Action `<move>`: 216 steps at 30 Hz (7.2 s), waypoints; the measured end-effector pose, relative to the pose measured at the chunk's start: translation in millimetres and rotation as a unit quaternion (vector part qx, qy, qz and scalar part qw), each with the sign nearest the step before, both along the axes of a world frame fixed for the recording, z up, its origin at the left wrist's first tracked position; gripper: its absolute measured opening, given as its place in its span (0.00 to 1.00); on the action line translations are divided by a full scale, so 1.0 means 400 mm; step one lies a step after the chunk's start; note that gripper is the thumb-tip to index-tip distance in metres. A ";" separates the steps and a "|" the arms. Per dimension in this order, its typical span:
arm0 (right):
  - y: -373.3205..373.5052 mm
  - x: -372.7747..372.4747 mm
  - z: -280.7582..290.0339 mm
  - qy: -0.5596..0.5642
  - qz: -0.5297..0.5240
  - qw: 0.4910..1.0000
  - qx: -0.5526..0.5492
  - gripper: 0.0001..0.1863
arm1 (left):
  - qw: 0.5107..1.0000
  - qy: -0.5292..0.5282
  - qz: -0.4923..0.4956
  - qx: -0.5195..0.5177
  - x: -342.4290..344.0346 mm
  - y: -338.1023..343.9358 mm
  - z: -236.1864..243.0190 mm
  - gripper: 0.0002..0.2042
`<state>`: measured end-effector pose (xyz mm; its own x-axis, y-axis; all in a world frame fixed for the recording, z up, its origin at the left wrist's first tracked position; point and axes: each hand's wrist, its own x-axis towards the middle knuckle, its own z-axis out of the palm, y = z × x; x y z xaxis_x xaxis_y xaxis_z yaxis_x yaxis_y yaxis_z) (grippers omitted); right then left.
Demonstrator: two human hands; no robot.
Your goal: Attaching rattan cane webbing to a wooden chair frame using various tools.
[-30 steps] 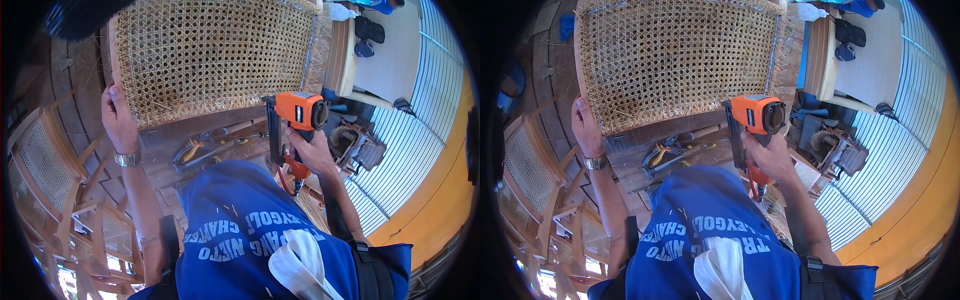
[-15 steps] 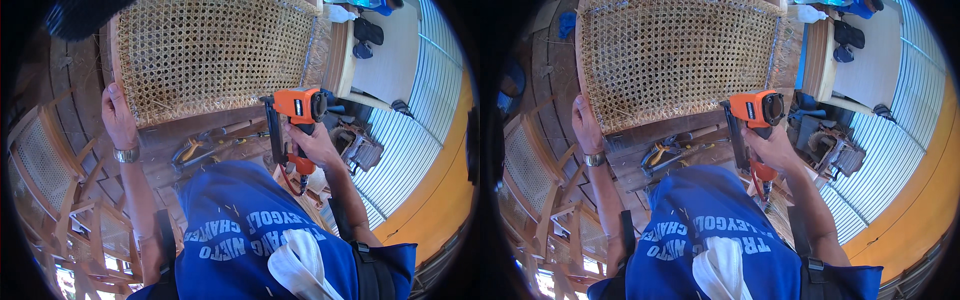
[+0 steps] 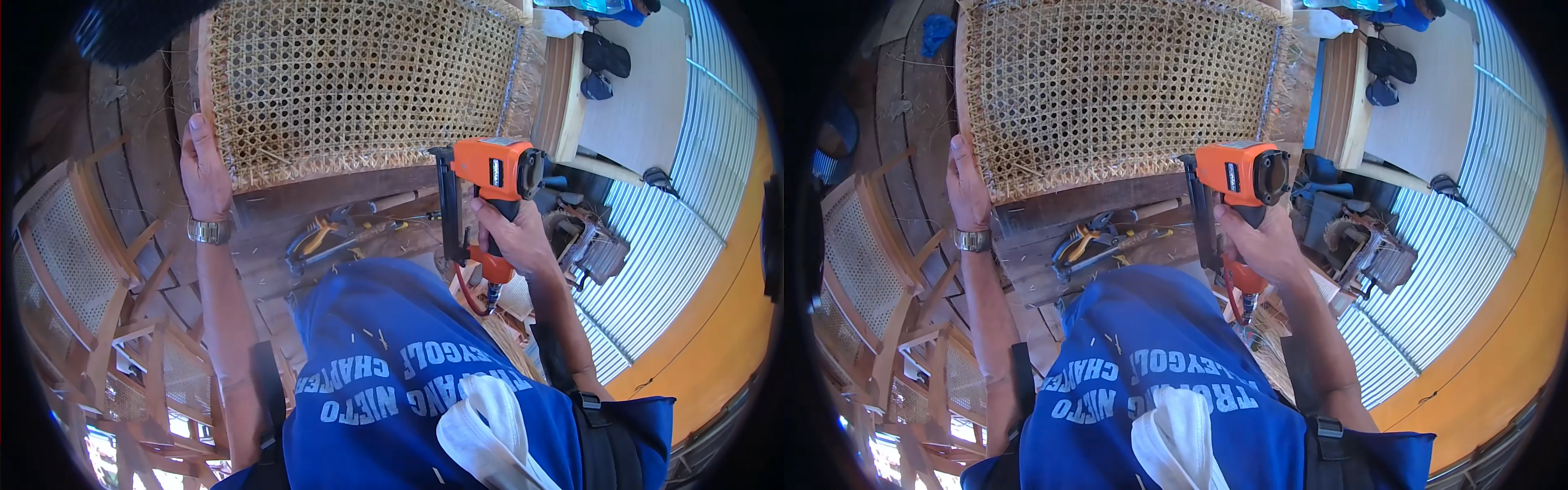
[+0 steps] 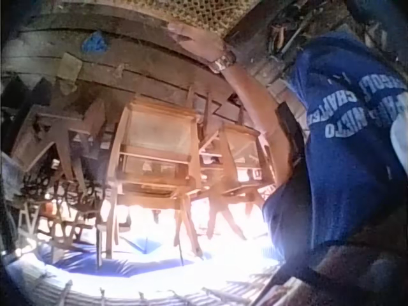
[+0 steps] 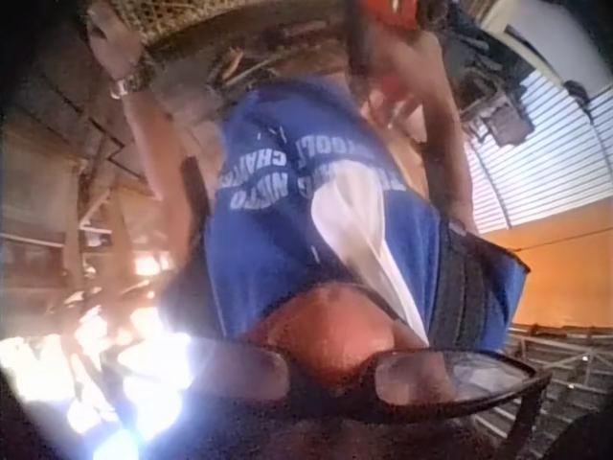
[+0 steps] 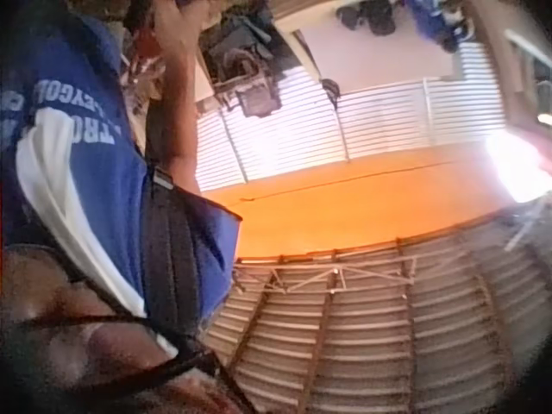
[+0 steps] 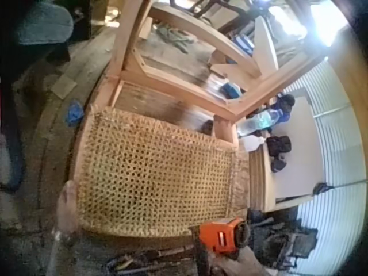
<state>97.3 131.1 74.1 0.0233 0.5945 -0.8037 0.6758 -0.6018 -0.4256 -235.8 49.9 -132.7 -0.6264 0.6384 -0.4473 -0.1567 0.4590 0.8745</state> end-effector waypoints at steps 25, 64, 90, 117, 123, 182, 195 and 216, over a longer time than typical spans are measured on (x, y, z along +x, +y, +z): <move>-0.016 -0.034 -0.021 -0.049 0.022 0.998 -0.023 0.08 | 1.000 0.011 -0.016 0.013 -0.004 -0.004 -0.012 0.30; -0.020 -0.068 -0.020 -0.009 0.004 0.999 -0.041 0.08 | 1.000 0.020 -0.015 -0.008 -0.004 -0.012 -0.021 0.28; -0.021 -0.066 -0.025 0.036 0.026 0.998 -0.047 0.11 | 1.000 -0.003 -0.013 0.020 -0.002 -0.002 -0.003 0.27; -0.004 -0.123 0.000 0.009 0.033 0.997 -0.069 0.11 | 1.000 0.002 -0.008 0.025 -0.001 0.001 0.004 0.25; -0.011 -0.122 -0.016 0.003 0.026 0.998 -0.061 0.11 | 0.999 0.004 -0.004 0.048 0.002 0.000 0.005 0.24; -0.008 -0.184 -0.004 0.010 0.028 0.997 -0.069 0.11 | 0.999 -0.011 -0.008 0.046 -0.002 -0.005 -0.011 0.26; -0.050 -0.224 -0.022 -0.020 0.021 0.996 -0.079 0.08 | 0.998 -0.010 -0.013 0.057 0.000 -0.001 -0.005 0.24; -0.100 -0.241 -0.024 -0.019 0.032 0.999 -0.001 0.11 | 0.996 -0.064 -0.005 0.066 -0.002 0.001 0.020 0.22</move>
<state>0.8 91.0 64.6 0.0157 0.5939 -0.8044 0.7291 -0.5573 -0.3972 -236.4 50.3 -124.8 -0.5638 0.7027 -0.4340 -0.2661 0.3429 0.9009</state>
